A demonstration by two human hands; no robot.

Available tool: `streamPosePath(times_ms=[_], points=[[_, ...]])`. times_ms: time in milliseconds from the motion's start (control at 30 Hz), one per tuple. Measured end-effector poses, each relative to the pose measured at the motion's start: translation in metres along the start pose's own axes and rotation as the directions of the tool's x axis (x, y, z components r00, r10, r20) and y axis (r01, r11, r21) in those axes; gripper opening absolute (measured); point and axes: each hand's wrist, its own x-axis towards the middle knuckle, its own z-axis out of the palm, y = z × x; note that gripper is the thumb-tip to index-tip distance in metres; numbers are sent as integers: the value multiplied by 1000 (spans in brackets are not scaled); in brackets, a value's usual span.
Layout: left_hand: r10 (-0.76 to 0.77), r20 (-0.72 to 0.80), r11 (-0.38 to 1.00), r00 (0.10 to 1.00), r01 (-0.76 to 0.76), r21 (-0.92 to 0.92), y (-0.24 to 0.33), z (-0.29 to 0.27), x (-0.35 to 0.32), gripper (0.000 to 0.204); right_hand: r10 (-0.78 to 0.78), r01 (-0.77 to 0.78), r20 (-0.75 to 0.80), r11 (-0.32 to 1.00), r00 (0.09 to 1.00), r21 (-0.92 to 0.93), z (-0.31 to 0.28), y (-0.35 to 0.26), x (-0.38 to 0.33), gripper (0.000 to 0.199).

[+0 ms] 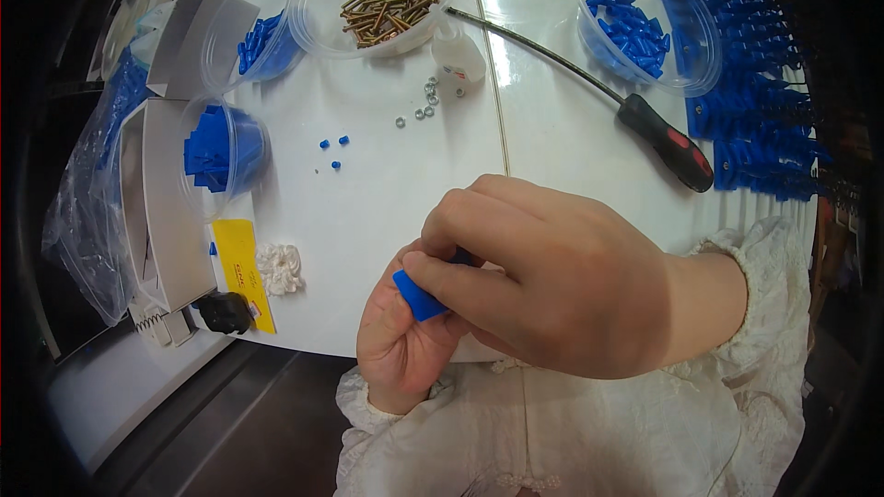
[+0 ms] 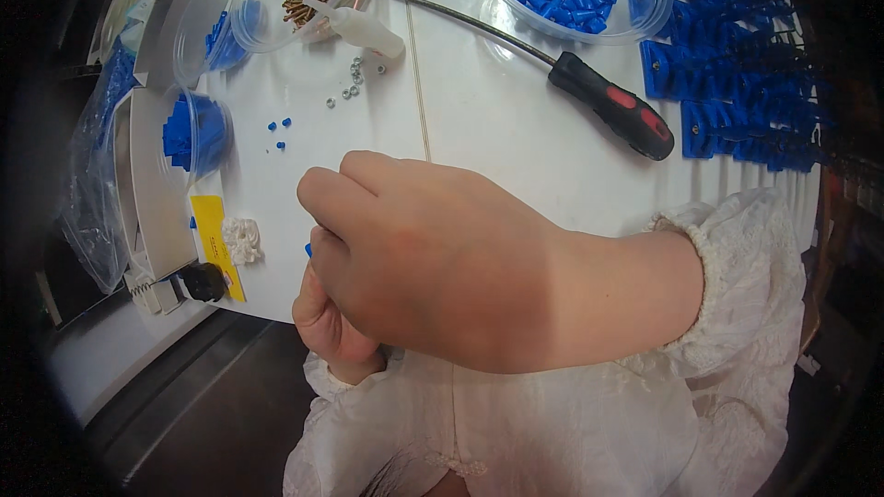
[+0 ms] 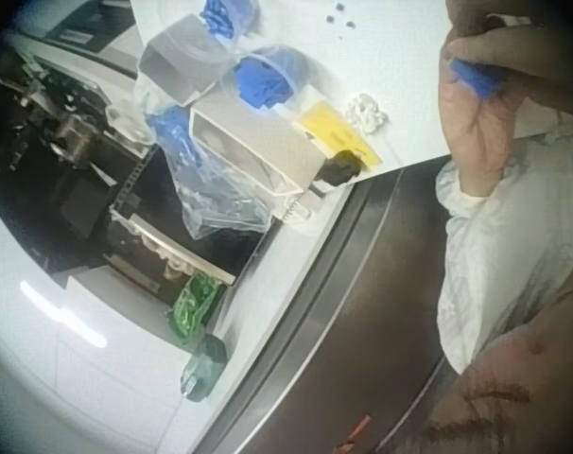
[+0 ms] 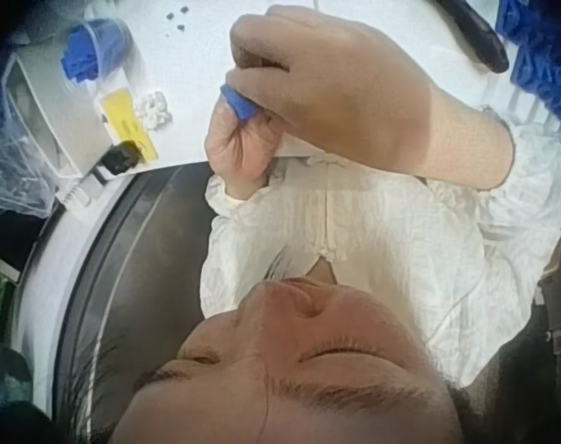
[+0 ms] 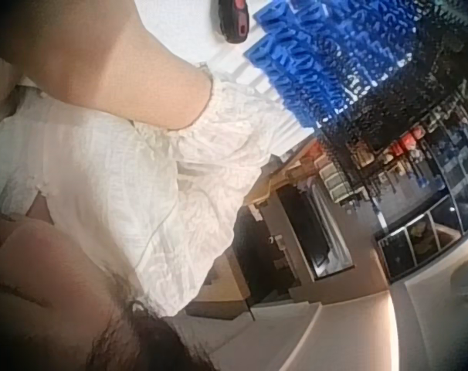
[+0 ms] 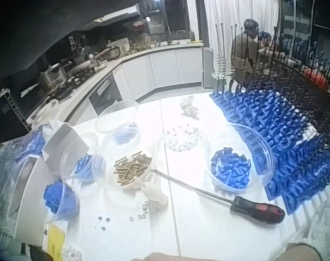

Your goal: The person assembles small blue plastic components by applying glue from a bottle and securing them with screws and washers using a screwdriver.

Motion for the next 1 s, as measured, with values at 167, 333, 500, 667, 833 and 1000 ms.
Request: streamPosePath(times_ms=[167,333,500,667,833,1000], points=[[5,18,1000,1000,-5,-28,0,-2,0,58,6,-6,-1,1000,1000,16,-3,-2,2,19],[3,-50,997,999,0,76,0,2,0,61,23,-22,-16,999,1000,34,-2,-3,2,19],[15,-48,999,999,-13,41,-1,1,-1,62,9,-8,-25,1000,1000,10,-2,-3,1,18],[23,-63,997,998,-18,79,-1,4,-1,63,-1,2,-24,1000,1000,16,-1,-2,1,17],[11,-35,999,999,-9,52,0,1,-1,63,8,-8,2,1000,1000,-10,-2,-4,1,16],[16,-50,998,999,-13,56,0,2,-1,64,-9,8,-35,1000,999,-12,2,-2,-1,16]])
